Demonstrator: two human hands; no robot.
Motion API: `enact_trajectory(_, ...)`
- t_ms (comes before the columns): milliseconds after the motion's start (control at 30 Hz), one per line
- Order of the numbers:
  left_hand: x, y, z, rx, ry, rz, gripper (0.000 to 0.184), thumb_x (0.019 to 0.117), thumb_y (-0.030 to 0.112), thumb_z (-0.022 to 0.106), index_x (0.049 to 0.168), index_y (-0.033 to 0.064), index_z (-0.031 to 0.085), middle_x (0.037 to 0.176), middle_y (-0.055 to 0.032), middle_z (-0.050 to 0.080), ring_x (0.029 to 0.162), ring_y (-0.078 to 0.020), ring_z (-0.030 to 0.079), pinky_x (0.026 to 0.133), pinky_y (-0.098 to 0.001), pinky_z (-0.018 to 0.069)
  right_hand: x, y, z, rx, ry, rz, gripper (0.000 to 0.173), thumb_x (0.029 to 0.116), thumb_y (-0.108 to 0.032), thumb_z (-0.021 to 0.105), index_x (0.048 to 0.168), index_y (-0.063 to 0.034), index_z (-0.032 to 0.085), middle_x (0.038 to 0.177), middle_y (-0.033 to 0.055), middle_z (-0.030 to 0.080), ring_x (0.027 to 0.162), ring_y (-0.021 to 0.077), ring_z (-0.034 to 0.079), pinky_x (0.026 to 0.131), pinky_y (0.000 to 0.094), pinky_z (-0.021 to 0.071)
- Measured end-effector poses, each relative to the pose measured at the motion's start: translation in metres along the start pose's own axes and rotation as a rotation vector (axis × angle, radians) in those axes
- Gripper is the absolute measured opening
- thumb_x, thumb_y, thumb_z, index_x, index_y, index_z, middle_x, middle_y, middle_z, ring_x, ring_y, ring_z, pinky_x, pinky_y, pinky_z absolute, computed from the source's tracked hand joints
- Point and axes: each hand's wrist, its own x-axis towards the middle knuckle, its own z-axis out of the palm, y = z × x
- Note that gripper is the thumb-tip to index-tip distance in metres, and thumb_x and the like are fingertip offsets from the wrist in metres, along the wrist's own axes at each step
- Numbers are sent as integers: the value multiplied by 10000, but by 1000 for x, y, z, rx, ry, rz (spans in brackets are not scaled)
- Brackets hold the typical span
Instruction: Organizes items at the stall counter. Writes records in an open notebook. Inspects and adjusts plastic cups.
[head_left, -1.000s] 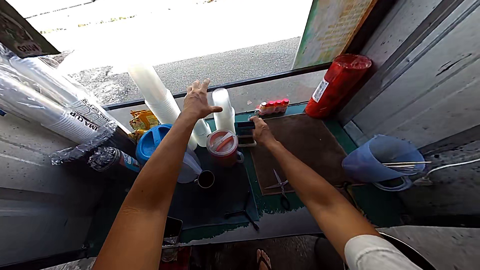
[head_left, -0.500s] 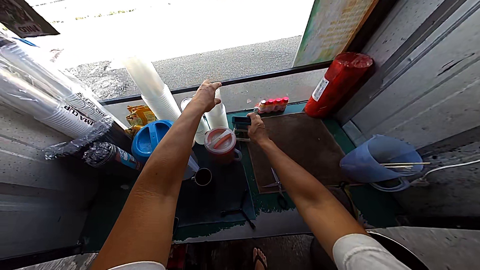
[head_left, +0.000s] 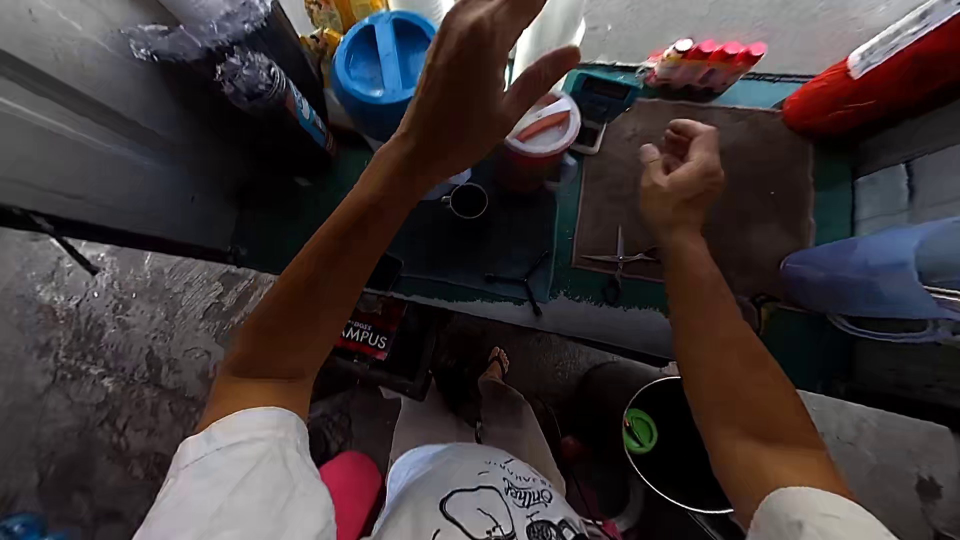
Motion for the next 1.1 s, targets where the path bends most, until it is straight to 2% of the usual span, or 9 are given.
enact_trajectory(67,-94,3,-44,-103,157,-21,327,1039,258,604,1188,-10,717,1161,-129,717,1121,-184,668,999,-368,540,-70,-4,-15,75,12,60,465,1084,-422,486,1133,7,659,1026,131,725,846,181,710,800,395,598)
enact_trajectory(133,-200,-4,-75,-184,309,-322,308,1085,174,502,1043,-45,714,1022,-109,753,977,-183,736,921,-413,612,-139,-12,-17,206,-97,171,574,1124,-436,327,978,-5,676,793,27,717,604,94,634,620,338,573)
enact_trajectory(233,-334,-19,-78,-70,239,-1073,458,1112,313,420,1066,-40,709,955,-129,762,867,-204,761,867,-426,631,-227,-32,2,277,-452,312,513,1130,-276,248,1341,87,542,871,119,745,757,172,746,777,402,641)
enact_trajectory(300,-391,-37,-60,8,-41,-1286,374,1067,274,544,1317,12,638,1207,-192,711,1090,-324,708,989,-550,544,-265,-57,28,238,-678,281,450,1089,-162,374,1481,54,426,1064,161,734,897,217,755,836,426,643)
enact_trajectory(367,-425,-59,-34,72,-254,-1336,529,999,276,667,1442,15,544,1393,-268,581,1260,-449,585,1061,-655,447,-289,-88,60,182,-889,146,420,1068,-182,512,1441,10,510,1124,149,730,952,215,748,864,422,633)
enact_trajectory(600,-445,-93,11,274,-495,-1453,814,874,393,797,1480,-35,461,1468,-339,453,1290,-530,514,962,-666,502,-296,-192,199,-2,-1277,-6,445,1052,-217,567,1445,-13,535,1337,216,630,1214,304,642,1064,455,504)
enact_trajectory(700,-455,-96,13,235,-538,-1435,888,833,407,841,1495,-33,444,1517,-319,406,1336,-519,474,981,-649,503,-299,-207,254,-206,-1198,267,629,1010,-256,637,1502,44,385,1362,299,573,1257,427,590,1055,576,477)
enact_trajectory(833,-460,-95,-7,259,-571,-1416,645,919,314,760,1434,1,531,1420,-305,518,1211,-509,579,929,-651,525,-295,-194,308,-179,-989,583,522,968,-408,686,1183,65,636,1218,287,641,1193,422,608,986,615,476)
enact_trajectory(1100,-467,-95,-19,136,-673,-1409,609,953,205,714,1480,20,471,1460,-327,450,1181,-504,597,964,-600,533,-308,-205,330,-278,-803,819,630,880,-512,761,1238,-1,668,1320,233,631,1264,373,587,1030,569,470)
